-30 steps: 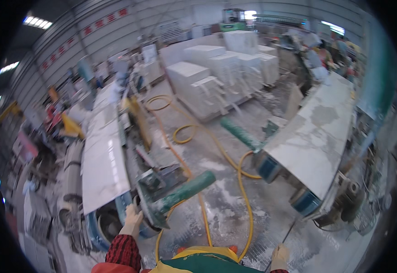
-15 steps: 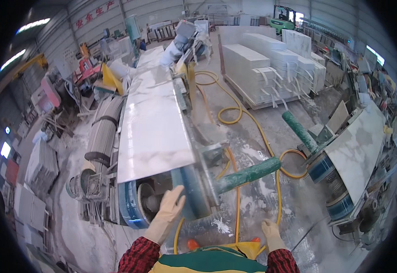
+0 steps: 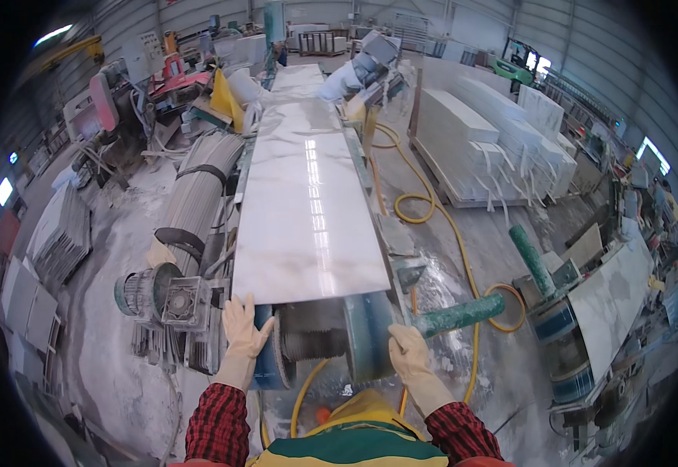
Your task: The person repeatedly places large white stone slabs onto a conveyor belt and guides them through a polishing machine. They then lift the processed slabs and stack them on a nearby pile. The cycle repeats throughout the clip.
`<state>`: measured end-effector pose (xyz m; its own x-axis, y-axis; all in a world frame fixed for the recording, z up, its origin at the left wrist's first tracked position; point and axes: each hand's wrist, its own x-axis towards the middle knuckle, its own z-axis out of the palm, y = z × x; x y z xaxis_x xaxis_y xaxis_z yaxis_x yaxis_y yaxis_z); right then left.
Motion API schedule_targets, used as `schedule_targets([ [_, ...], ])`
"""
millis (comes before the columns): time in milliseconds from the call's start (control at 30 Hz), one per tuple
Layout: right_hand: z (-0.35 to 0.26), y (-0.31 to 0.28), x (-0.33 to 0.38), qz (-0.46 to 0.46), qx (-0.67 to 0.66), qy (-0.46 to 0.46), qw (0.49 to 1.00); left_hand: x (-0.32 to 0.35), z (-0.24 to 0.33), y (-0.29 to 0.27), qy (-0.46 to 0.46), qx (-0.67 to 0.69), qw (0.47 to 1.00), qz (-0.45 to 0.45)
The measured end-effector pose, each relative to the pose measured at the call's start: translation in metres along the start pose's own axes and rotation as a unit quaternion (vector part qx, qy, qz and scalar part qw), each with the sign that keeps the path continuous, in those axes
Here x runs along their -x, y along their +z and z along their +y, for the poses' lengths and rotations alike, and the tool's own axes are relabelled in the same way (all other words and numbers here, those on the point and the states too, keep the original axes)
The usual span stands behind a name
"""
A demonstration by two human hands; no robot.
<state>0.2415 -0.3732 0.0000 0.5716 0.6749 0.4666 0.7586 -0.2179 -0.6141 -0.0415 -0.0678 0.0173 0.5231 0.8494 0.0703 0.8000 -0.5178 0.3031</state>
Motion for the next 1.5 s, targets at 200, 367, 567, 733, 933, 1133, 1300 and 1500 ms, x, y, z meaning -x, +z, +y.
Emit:
schedule_targets([
  [200, 0.0, 0.063, -0.085, -0.051, 0.088, -0.09, 0.991, -0.042, -0.015, 0.007, 0.022, 0.021, 0.999, -0.041],
  [367, 0.011, 0.099, -0.165, -0.095, 0.139, -0.089, 0.982, -0.089, -0.029, 0.018, 0.05, -0.006, 0.999, -0.013],
  [567, 0.056, 0.128, -0.208, -0.108, 0.148, -0.14, 0.973, -0.129, 0.0, 0.016, 0.079, -0.082, 0.993, 0.01],
  [733, 0.06, 0.147, -0.254, -0.138, 0.16, -0.153, 0.965, -0.143, -0.016, 0.031, 0.056, -0.104, 0.992, 0.053],
  [933, 0.066, 0.166, -0.284, -0.093, 0.162, -0.142, 0.972, -0.148, -0.005, 0.023, 0.058, -0.107, 0.992, 0.039],
  [1133, 0.051, 0.157, -0.289, -0.094, 0.126, -0.155, 0.975, -0.143, 0.003, 0.009, 0.049, -0.083, 0.994, 0.057],
  [1300, 0.049, 0.156, -0.288, -0.082, 0.139, -0.167, 0.973, -0.139, 0.004, 0.015, 0.042, -0.101, 0.989, 0.098],
  [1500, 0.064, 0.162, -0.277, -0.065, 0.153, -0.172, 0.971, -0.133, 0.01, 0.0, 0.061, -0.054, 0.992, 0.097],
])
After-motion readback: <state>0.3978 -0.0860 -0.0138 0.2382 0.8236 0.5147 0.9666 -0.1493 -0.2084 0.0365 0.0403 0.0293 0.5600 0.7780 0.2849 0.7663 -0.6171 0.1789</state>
